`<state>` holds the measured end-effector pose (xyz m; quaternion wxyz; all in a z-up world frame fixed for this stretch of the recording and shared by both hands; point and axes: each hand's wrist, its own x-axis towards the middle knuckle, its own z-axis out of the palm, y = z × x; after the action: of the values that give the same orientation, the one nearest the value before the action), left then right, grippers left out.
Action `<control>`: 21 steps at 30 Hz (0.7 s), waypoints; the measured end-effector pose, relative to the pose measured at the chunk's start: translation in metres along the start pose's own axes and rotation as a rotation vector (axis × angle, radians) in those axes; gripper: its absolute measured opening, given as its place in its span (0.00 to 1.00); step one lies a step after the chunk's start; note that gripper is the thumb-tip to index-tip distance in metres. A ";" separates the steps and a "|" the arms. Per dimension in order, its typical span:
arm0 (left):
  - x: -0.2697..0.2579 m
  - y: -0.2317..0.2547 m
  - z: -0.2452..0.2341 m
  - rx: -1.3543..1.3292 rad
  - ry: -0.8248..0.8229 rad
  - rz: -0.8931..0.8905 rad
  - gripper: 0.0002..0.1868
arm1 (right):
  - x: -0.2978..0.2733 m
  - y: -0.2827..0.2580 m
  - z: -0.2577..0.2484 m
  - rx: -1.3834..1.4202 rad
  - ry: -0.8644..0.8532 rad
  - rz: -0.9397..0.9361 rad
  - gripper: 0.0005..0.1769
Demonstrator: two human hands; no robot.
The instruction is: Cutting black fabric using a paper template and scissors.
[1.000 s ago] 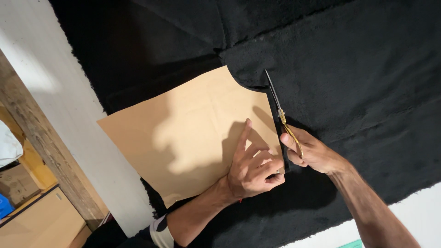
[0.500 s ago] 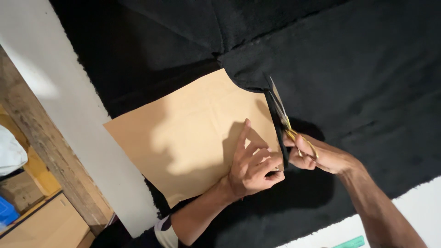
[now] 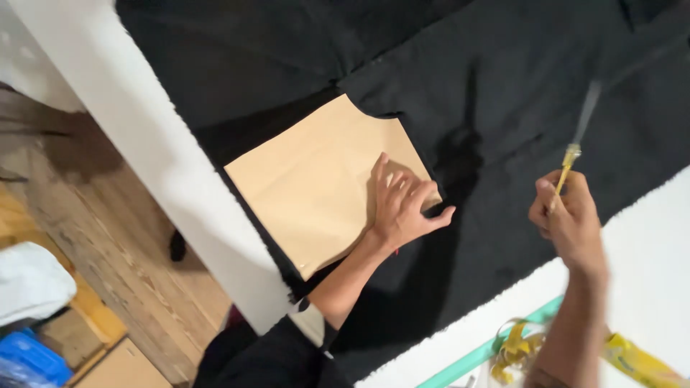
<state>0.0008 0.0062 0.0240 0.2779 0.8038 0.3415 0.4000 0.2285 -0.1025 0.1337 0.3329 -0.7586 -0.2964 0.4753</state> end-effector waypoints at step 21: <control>0.040 -0.165 -0.213 0.276 -0.466 0.028 0.30 | -0.132 0.010 0.177 -0.497 0.605 0.183 0.18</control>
<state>-0.2129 0.1749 0.0351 0.2314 0.9091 0.3083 0.1576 0.0182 -0.1701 0.1373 0.1680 -0.9450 -0.2219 0.1720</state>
